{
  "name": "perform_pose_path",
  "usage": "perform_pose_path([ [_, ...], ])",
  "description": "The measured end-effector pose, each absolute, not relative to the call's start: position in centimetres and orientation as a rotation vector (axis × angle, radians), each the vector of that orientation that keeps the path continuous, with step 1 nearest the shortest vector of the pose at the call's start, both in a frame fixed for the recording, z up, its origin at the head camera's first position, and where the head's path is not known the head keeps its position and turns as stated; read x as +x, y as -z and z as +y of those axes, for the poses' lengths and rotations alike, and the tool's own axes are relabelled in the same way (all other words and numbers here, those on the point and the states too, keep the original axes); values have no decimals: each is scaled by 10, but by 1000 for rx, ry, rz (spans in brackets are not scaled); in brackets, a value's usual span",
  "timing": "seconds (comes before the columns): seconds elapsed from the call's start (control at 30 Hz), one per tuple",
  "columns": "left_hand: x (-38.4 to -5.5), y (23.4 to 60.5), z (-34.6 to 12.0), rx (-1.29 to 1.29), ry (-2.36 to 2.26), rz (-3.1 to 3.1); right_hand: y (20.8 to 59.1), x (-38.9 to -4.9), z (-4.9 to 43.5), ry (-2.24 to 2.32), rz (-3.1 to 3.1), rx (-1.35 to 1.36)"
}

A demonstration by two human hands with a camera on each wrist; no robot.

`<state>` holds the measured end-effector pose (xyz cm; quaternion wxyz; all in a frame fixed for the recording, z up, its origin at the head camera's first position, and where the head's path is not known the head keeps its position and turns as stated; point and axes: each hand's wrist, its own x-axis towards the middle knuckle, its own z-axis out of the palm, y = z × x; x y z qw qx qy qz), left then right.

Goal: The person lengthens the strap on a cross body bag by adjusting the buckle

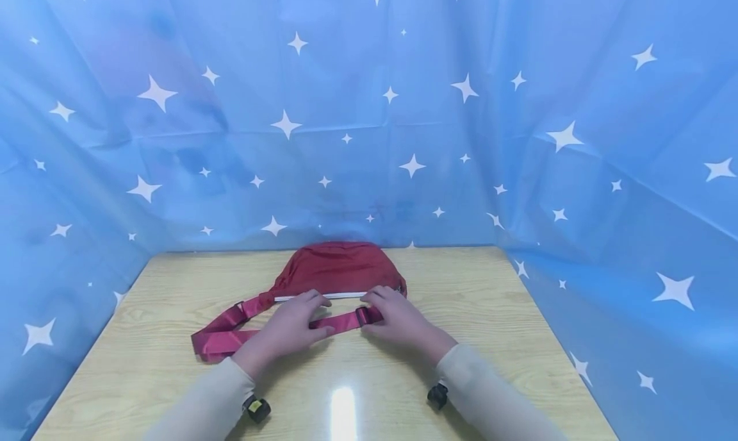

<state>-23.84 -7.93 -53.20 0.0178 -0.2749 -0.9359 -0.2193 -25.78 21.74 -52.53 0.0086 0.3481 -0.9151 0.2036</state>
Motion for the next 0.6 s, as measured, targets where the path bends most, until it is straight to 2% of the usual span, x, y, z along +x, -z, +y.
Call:
perform_pose_path([
  [0.6,-243,546,-51,-904,489,-2903,531,-264,211,-509,-2829,1240],
])
